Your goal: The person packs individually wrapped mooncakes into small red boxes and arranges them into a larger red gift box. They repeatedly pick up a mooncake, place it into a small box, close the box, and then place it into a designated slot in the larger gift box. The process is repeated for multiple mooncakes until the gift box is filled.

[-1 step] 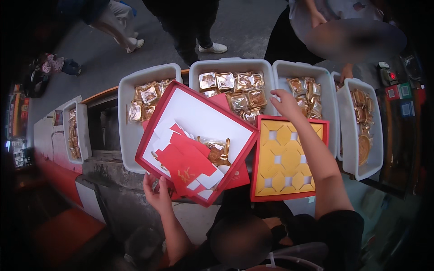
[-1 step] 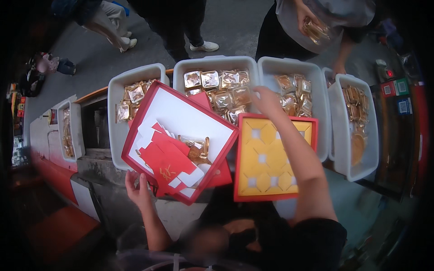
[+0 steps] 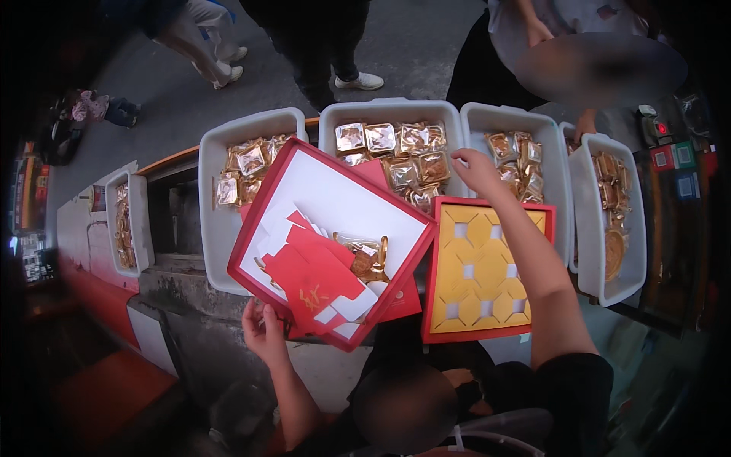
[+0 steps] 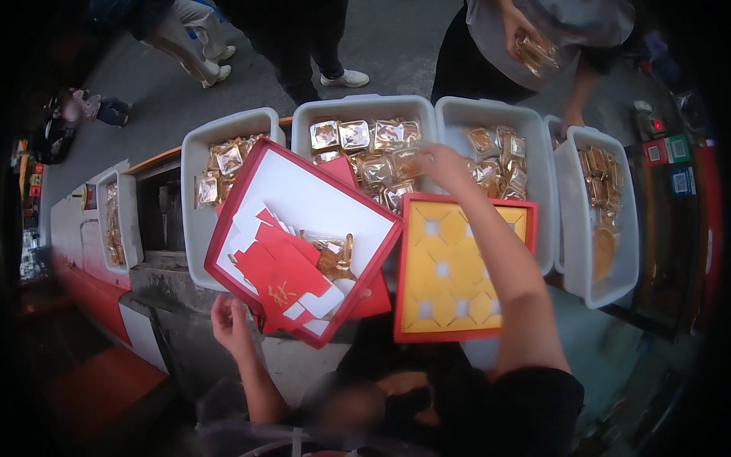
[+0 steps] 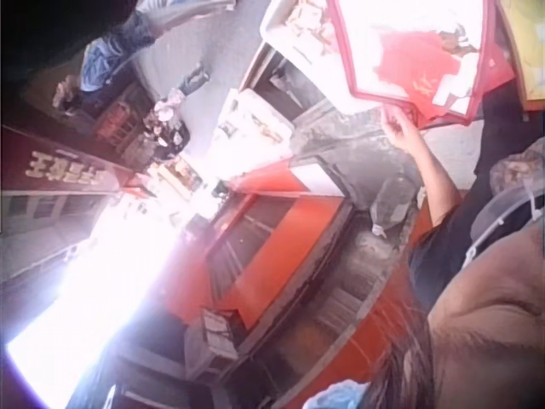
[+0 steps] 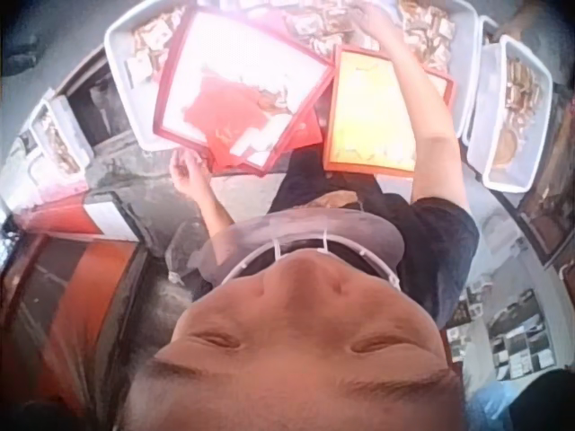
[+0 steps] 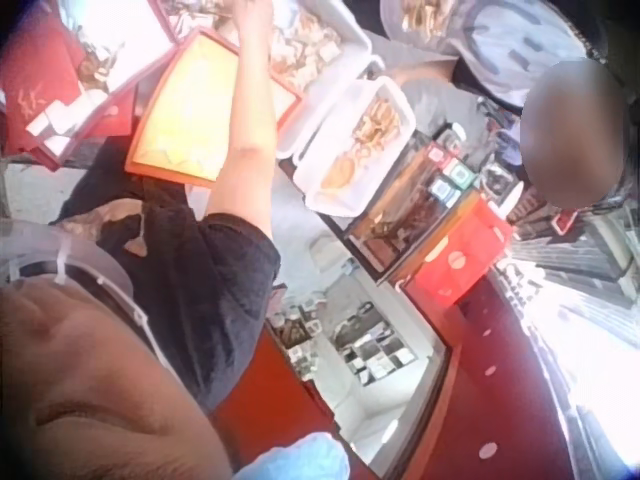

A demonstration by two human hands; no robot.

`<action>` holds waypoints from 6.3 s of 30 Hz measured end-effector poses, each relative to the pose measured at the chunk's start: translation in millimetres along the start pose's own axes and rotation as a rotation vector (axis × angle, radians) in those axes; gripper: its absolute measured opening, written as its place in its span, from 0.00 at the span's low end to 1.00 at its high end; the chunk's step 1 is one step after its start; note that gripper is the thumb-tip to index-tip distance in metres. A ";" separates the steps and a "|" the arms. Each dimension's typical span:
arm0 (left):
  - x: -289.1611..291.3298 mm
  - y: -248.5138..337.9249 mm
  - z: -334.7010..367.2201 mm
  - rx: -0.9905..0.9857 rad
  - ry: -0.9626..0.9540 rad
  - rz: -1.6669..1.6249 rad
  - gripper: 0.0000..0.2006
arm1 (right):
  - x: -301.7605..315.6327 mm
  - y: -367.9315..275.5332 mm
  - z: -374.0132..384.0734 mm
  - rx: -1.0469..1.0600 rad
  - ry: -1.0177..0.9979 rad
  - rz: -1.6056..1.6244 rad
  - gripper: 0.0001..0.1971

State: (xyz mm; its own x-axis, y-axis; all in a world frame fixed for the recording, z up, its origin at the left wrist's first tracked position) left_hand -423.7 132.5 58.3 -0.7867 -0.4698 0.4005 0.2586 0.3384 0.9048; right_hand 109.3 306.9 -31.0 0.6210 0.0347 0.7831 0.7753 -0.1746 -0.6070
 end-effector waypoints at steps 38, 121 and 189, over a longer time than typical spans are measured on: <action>-11.4 -100.8 -2.2 -0.072 -0.087 0.348 0.12 | -317.9 -329.8 237.0 1.205 -0.437 -1.135 0.10; -774.3 108.0 -455.6 -1.047 -1.253 0.562 0.31 | 176.4 421.5 -842.2 -1.293 0.935 1.395 0.42; -857.4 32.0 -586.3 0.011 -1.703 0.612 0.47 | 162.4 441.0 -843.4 -1.371 0.878 1.400 0.38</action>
State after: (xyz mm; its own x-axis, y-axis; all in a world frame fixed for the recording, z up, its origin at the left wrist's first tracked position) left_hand 587.7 68.2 -171.3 -0.2443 0.9676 0.0633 0.7034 0.1319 0.6985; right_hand 454.6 -594.4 -57.5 0.0497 -0.9924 0.1129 -0.8268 -0.1043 -0.5528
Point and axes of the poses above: each hand's wrist, its own z-axis towards the middle knuckle, its own x-axis out of the back of the hand, y = z × x, the point moved 7 cm from there along z, towards the middle knuckle, and after that the axes turned 2 degrees about y, right-handed, at the moved point
